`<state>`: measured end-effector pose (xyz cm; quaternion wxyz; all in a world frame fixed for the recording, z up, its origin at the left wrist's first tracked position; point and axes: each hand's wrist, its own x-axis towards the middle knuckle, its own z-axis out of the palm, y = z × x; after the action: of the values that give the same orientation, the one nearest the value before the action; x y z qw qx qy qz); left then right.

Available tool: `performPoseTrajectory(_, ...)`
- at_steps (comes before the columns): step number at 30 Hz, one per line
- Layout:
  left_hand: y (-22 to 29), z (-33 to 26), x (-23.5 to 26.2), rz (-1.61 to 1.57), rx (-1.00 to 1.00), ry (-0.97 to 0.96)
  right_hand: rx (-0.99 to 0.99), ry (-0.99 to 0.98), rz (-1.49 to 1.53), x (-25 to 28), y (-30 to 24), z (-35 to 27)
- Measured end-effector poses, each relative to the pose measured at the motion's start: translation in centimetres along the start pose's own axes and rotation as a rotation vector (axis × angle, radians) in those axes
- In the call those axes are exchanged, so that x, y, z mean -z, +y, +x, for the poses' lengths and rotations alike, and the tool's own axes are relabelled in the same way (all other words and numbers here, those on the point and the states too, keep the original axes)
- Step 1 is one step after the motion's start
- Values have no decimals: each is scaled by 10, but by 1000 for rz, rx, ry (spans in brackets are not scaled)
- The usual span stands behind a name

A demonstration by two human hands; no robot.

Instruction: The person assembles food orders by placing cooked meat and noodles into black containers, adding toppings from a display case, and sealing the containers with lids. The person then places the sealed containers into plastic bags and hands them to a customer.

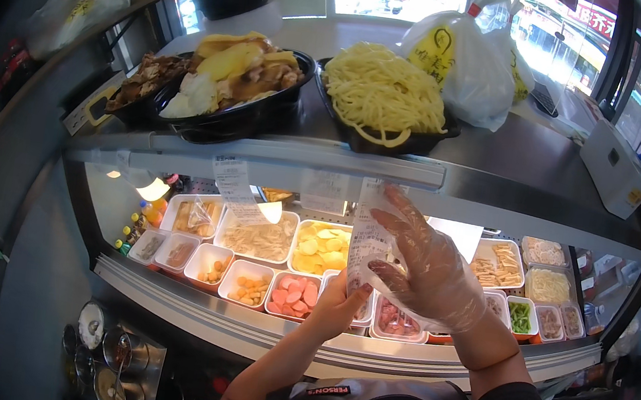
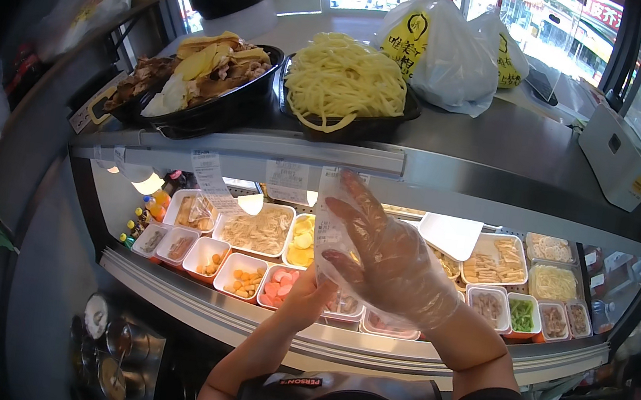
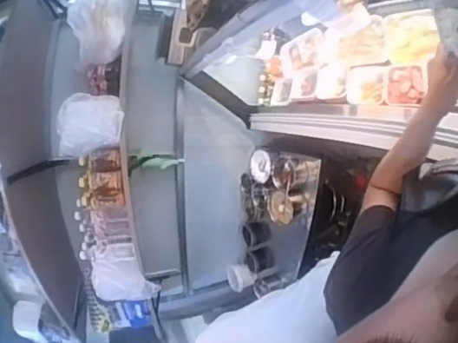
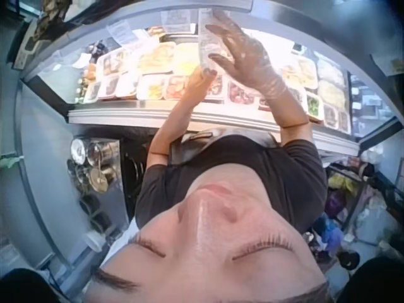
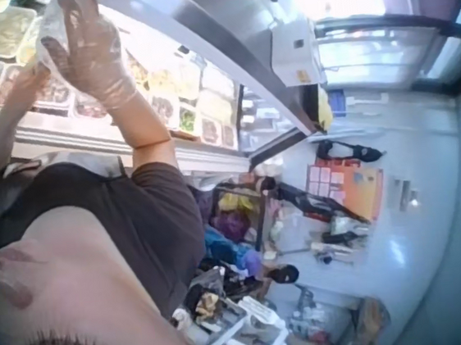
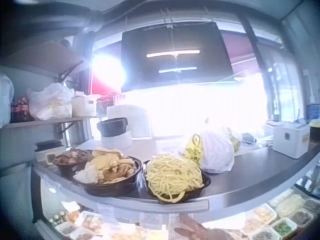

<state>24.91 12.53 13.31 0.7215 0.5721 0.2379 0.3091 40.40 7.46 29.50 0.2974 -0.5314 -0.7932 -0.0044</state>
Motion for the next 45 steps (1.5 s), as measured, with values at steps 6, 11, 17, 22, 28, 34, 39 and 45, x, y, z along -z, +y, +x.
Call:
performPoseTrajectory(6,1,-8,22,249,-323,114,101,141,245,-12,8,-18)
performPoseTrajectory(11,34,-40,144,341,-298,644,-139,82,554,-24,9,-77)
performPoseTrajectory(17,127,-78,357,129,-533,1420,-473,-210,771,-66,21,-109)
performPoseTrajectory(22,189,-58,451,-206,-388,1401,-759,-825,1028,-107,16,-107)
performPoseTrajectory(28,154,-67,511,-50,-510,1216,-500,-1111,944,-179,-13,-73)
performPoseTrajectory(34,-8,-104,346,-392,-491,1009,-633,-923,1192,-241,-12,-56)
performPoseTrajectory(39,-95,-117,182,-332,-3,409,-933,-627,1517,-302,-26,-41)
performPoseTrajectory(45,-77,-130,168,-8,-52,396,-1249,88,1410,-325,-36,-31)
